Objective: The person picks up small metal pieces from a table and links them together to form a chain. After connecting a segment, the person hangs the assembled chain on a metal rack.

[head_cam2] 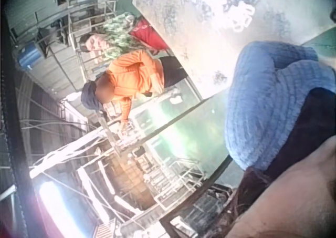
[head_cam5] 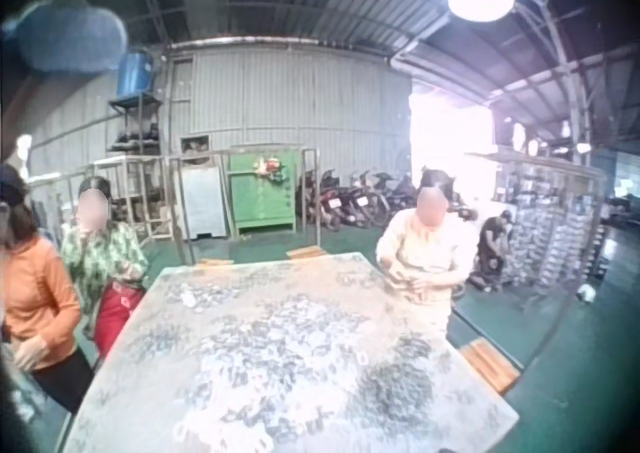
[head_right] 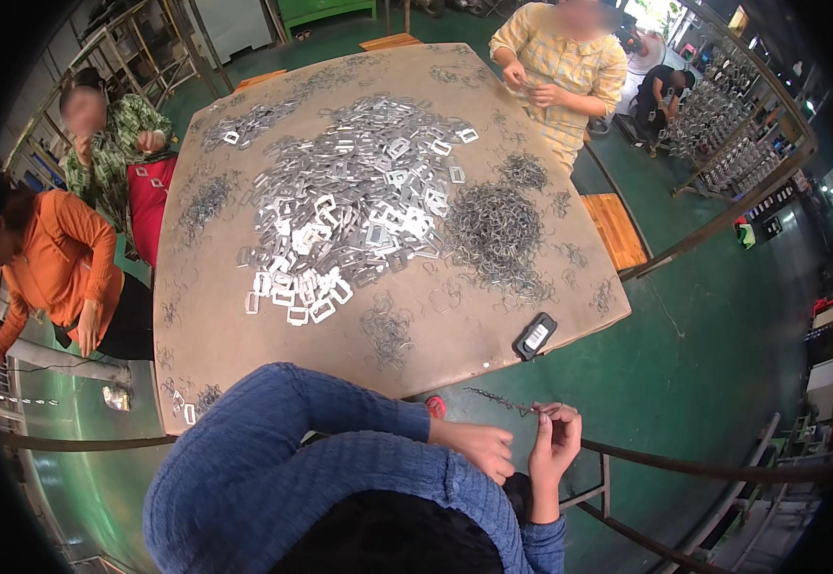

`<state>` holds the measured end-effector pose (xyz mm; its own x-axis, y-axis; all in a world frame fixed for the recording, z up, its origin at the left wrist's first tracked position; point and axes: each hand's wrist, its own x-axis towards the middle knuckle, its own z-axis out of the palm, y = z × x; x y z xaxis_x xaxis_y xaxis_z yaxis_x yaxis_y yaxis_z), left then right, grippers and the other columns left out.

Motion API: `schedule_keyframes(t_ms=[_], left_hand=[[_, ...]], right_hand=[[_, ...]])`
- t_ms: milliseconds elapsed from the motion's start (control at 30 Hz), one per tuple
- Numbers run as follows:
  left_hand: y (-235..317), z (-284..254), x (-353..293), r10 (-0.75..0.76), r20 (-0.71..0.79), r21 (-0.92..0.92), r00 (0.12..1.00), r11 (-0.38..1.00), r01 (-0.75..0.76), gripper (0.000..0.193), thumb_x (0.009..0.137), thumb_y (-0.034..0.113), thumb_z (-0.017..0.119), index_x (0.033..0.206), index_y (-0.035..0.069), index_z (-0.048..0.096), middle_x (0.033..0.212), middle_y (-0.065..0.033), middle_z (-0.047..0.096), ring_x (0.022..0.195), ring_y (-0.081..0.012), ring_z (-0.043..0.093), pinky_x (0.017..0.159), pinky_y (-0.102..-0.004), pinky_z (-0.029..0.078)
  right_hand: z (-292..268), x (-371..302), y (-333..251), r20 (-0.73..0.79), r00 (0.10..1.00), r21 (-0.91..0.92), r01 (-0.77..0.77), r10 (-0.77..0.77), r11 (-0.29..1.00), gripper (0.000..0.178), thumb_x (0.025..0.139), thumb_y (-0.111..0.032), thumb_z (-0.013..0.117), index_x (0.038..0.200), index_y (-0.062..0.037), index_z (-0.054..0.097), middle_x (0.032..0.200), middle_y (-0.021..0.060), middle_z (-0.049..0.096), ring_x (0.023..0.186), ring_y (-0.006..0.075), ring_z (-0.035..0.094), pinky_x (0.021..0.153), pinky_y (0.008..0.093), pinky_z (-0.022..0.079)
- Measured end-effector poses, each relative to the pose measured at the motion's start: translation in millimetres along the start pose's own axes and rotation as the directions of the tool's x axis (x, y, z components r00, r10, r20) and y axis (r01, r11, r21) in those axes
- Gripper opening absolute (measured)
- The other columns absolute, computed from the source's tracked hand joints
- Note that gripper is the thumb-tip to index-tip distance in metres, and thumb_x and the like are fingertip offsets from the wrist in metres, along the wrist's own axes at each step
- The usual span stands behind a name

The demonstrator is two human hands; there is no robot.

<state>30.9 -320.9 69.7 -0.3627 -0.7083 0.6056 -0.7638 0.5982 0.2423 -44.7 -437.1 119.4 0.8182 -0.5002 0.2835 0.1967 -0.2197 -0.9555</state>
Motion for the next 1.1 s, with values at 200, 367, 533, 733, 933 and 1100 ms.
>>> schedule_keyframes(t_ms=[200, 367, 533, 733, 933, 1100], left_hand=[[1, 28, 43, 0.123, 0.012, -0.106, 0.992, 0.987, -0.121, 0.015, 0.074, 0.028, 0.053, 0.07, 0.015, 0.048, 0.069, 0.0001, 0.049, 0.061, -0.0185, 0.053, 0.058, -0.0344, 0.035], [-4, 36, 42, 0.02, 0.245, -0.105, 0.969, 0.994, 0.006, 0.015, 0.075, 0.029, 0.053, 0.075, 0.014, 0.052, 0.07, -0.0012, 0.053, 0.066, -0.0231, 0.058, 0.059, -0.0377, 0.04], [20, 5, 34, -0.371, 0.541, -0.194, 0.755, 0.818, 0.541, 0.016, 0.074, 0.022, 0.055, 0.086, 0.012, 0.057, 0.088, -0.0082, 0.059, 0.082, -0.0316, 0.061, 0.069, -0.0415, 0.048], [37, -41, 3, -0.585, 0.495, -0.203, 0.643, 0.641, 0.74, 0.026, 0.075, 0.014, 0.056, 0.101, 0.013, 0.058, 0.094, -0.0091, 0.057, 0.089, -0.03, 0.059, 0.07, -0.0389, 0.049], [44, -44, -42, -0.775, 0.373, 0.004, 0.509, 0.551, 0.835, 0.027, 0.075, 0.016, 0.06, 0.101, 0.013, 0.058, 0.097, -0.0064, 0.058, 0.087, -0.0273, 0.059, 0.071, -0.0392, 0.049], [54, -69, -53, -0.86, 0.343, 0.146, 0.378, 0.446, 0.883, 0.024, 0.079, 0.021, 0.055, 0.102, 0.014, 0.057, 0.09, -0.0088, 0.059, 0.083, -0.0281, 0.061, 0.069, -0.0399, 0.048]], right_hand=[[-32, -4, 1, 0.091, 0.996, 0.003, 0.017, -0.018, 1.0, 0.01, 0.085, 0.009, 0.047, 0.087, -0.0001, 0.045, 0.089, 0.0097, 0.049, 0.085, 0.0194, 0.056, 0.083, 0.035, 0.049], [-46, -8, 2, 0.1, 0.993, 0.029, 0.052, -0.055, 0.998, 0.009, 0.086, 0.008, 0.049, 0.087, -0.0005, 0.045, 0.089, 0.0102, 0.05, 0.085, 0.0199, 0.057, 0.083, 0.0356, 0.049], [-54, -9, 3, 0.055, 0.996, 0.085, 0.06, -0.065, 0.995, 0.009, 0.086, 0.007, 0.049, 0.086, -0.0007, 0.045, 0.087, 0.0097, 0.051, 0.084, 0.0199, 0.056, 0.083, 0.0371, 0.049], [-58, -6, 7, 0.02, 0.999, 0.087, 0.045, -0.047, 0.995, 0.008, 0.086, 0.006, 0.05, 0.086, -0.0009, 0.045, 0.086, 0.0094, 0.051, 0.084, 0.0195, 0.055, 0.083, 0.0374, 0.049], [-59, 2, 15, -0.011, 0.998, 0.062, 0.065, -0.065, 0.996, 0.007, 0.087, 0.005, 0.05, 0.088, -0.0008, 0.045, 0.088, 0.0109, 0.053, 0.086, 0.0213, 0.058, 0.083, 0.0359, 0.048], [-69, 12, 12, -0.055, 0.996, 0.016, 0.067, -0.066, 0.998, 0.008, 0.087, 0.005, 0.049, 0.087, -0.0013, 0.045, 0.087, 0.0107, 0.053, 0.086, 0.0212, 0.057, 0.083, 0.0364, 0.048]])
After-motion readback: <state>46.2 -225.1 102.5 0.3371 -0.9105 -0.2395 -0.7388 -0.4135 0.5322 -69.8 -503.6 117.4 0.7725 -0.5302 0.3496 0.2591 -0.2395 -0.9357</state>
